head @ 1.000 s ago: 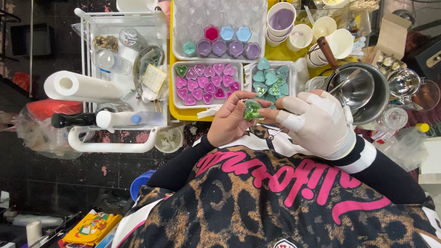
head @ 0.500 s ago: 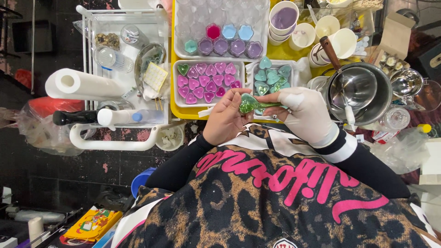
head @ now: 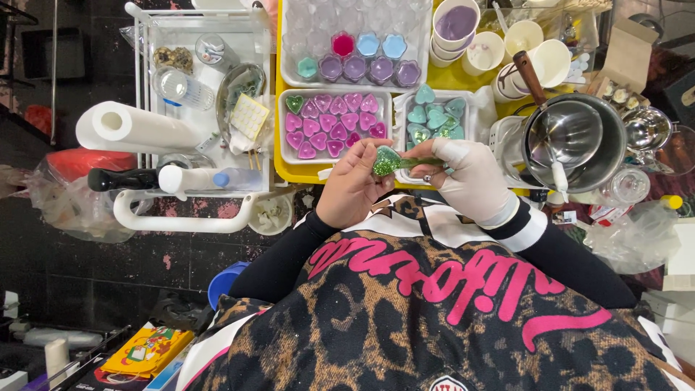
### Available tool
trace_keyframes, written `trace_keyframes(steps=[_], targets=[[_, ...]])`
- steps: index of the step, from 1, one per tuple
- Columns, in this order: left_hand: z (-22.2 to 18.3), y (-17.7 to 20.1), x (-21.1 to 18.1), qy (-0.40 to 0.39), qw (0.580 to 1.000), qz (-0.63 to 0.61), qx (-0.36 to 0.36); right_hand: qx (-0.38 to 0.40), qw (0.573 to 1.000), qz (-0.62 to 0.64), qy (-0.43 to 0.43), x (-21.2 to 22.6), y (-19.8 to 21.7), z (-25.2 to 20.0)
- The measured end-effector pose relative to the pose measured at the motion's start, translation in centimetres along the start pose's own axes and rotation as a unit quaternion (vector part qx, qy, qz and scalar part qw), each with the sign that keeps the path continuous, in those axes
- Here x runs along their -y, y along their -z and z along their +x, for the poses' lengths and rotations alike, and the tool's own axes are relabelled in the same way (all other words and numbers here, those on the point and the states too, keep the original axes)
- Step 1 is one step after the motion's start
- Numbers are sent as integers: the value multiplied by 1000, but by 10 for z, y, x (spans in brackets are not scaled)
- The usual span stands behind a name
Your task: The recorder is decorating heart-shaped green wax melts with glitter using a small metal tool.
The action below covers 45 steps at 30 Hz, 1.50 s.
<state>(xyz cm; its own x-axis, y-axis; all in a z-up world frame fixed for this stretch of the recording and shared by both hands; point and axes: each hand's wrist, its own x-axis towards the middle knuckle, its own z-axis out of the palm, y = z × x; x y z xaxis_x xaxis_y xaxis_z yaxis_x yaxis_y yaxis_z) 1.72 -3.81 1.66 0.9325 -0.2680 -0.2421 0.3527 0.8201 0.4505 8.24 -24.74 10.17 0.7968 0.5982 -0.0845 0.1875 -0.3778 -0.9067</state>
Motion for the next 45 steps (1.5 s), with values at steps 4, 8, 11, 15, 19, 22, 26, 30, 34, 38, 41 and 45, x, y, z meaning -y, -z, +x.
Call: trace_keyframes(steps=[4,8,11,15,19,22,26,30,34,38,41,45], targets=[[-5,-2,-7,17,1000,-3,-16,-6,1000,15,10,-3,-8,-1],[-7,3,-11,28,1000,0,-13,6,998,64,24,-15,-14,-3],[-9,1,-20,33,999,12,-4,9,997,74,32,-18,-18,-1],[-8,6,-27,29,1000,8,7,-28,999,43,17,-19,-24,3],[-6,13,-34,33,999,-4,-13,-81,986,-94,112,-11,-18,19],[-6,21,-40,23,1000,-5,-13,-115,982,-79,124,-28,-21,33],[-9,30,-50,8,1000,2,-18,-160,979,-106,70,-50,-27,56],[-16,41,-60,-4,999,-1,-37,-163,966,-180,89,-50,-33,85],[-25,54,-67,-20,999,0,-45,-159,948,-260,92,-79,-44,119],[-34,65,-72,-31,997,-13,-65,-124,946,-286,92,-98,-52,144],[-39,70,-74,-38,996,-14,-73,-117,938,-303,121,-108,-54,155],[-40,74,-73,-38,996,-24,-77,-128,923,-327,158,-102,-56,160]])
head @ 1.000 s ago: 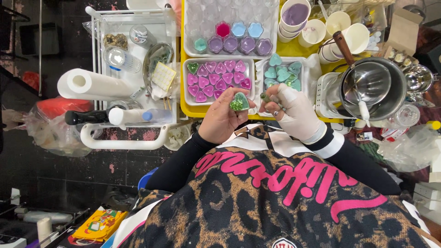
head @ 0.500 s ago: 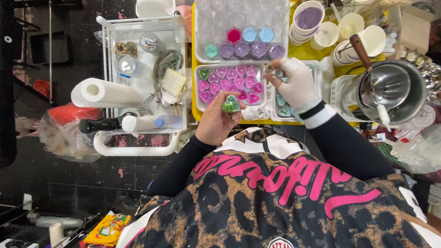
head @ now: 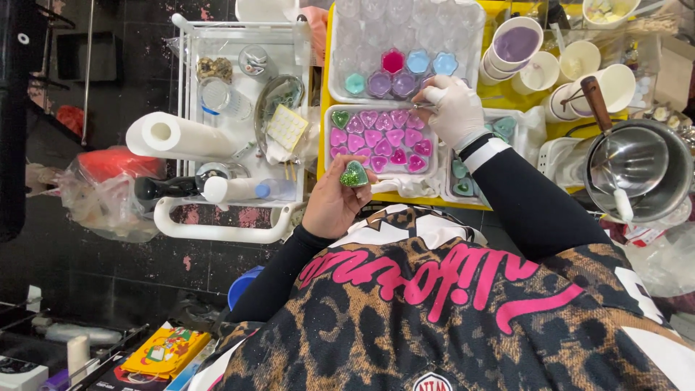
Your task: The recorder is decorating heart-shaped green wax melts with glitter using a small metal tool.
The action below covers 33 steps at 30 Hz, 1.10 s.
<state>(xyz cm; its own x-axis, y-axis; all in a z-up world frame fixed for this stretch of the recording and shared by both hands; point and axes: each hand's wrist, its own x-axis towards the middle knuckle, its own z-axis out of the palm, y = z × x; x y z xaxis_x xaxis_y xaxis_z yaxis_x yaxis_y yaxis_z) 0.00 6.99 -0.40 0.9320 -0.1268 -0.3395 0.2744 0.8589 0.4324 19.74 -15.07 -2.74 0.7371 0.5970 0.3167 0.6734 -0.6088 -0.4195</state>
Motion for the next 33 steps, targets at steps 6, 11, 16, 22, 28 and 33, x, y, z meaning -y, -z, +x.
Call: trace_keyframes(steps=[6,11,16,22,28,33], targets=[[1,-2,1,-2,1000,-2,6,28,999,4,-29,-7,-10,3],[0,1,5,4,1000,3,-1,27,999,-11,-42,-12,-17,3],[0,-2,6,2,1000,16,7,40,998,-17,-56,-15,-19,3],[1,-6,7,23,1000,18,-4,39,997,-8,-63,-14,-20,1],[4,-12,8,30,999,28,11,49,996,-19,-72,-13,-19,0],[7,-17,8,57,998,33,4,66,994,-45,-77,-10,-15,1]])
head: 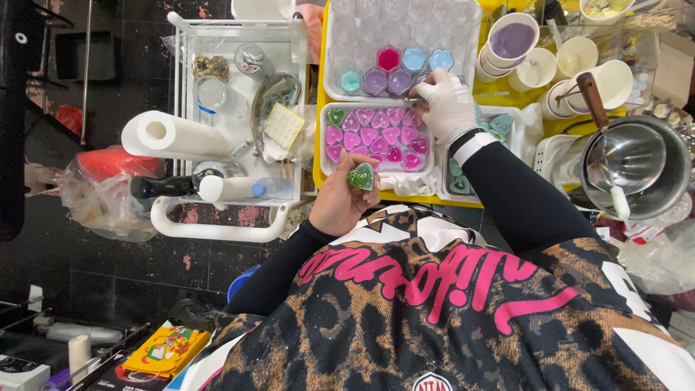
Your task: The recorder is decorating heart-shaped green wax melts with glitter using a small metal tool.
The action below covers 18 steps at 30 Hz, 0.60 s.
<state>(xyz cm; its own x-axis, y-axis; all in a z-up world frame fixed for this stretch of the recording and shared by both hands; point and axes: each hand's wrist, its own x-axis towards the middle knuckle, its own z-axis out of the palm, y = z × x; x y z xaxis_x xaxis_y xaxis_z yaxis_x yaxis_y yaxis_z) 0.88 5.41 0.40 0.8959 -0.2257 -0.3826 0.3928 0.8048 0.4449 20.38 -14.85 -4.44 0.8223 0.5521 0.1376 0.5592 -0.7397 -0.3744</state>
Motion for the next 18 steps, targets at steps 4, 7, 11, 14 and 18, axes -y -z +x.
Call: trace_keyframes(steps=[4,7,11,14,18], targets=[[1,-2,0,7,1000,0,-12,-7,999,-21,24,-5,-5,-1],[2,-1,-1,13,1000,-8,-13,12,999,-35,14,-6,-7,0],[3,0,-2,15,1000,6,-23,4,999,-33,36,-9,-9,0],[3,0,-3,23,999,2,-26,11,999,-28,39,-7,-6,-1],[4,1,-5,22,999,12,-28,21,999,-26,43,-10,-5,0]])
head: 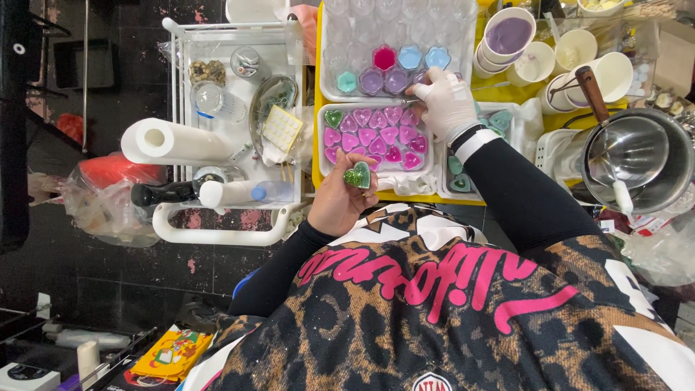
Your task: The recorder is decorating heart-shaped green wax melts with glitter using a small metal tool.
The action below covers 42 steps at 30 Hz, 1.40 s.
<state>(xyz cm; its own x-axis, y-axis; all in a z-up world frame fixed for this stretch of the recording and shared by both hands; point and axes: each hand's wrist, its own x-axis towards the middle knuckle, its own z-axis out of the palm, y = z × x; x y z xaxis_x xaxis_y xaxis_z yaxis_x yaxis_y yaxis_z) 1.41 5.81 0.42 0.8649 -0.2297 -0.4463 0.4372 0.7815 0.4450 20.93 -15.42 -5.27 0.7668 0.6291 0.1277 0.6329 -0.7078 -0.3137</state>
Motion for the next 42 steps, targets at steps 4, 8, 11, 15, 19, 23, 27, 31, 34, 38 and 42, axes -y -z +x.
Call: trace_keyframes(steps=[4,8,11,15,19,23,27,31,34,38,42], targets=[[2,1,-1,3,1000,-2,-1,3,1000,-5,6,0,3,0],[2,1,-1,4,1000,-10,8,9,1000,-3,8,2,6,1],[4,4,-1,7,1000,-5,6,8,1000,17,9,3,13,2],[9,2,1,7,1000,9,-13,-18,997,69,13,8,44,-2],[22,-3,6,1,1000,28,13,-121,980,157,0,7,79,-15],[35,-10,15,27,998,35,33,-239,950,200,20,-3,103,-44],[44,-22,22,36,993,53,96,-301,939,166,14,26,149,-77],[46,-47,22,71,992,62,89,-313,892,321,-61,24,144,-119],[49,-60,25,104,989,74,76,-313,848,422,-71,38,151,-141],[59,-60,41,115,985,76,106,-311,813,490,-51,49,153,-167],[66,-64,52,124,981,60,133,-262,800,540,-18,42,147,-191]])
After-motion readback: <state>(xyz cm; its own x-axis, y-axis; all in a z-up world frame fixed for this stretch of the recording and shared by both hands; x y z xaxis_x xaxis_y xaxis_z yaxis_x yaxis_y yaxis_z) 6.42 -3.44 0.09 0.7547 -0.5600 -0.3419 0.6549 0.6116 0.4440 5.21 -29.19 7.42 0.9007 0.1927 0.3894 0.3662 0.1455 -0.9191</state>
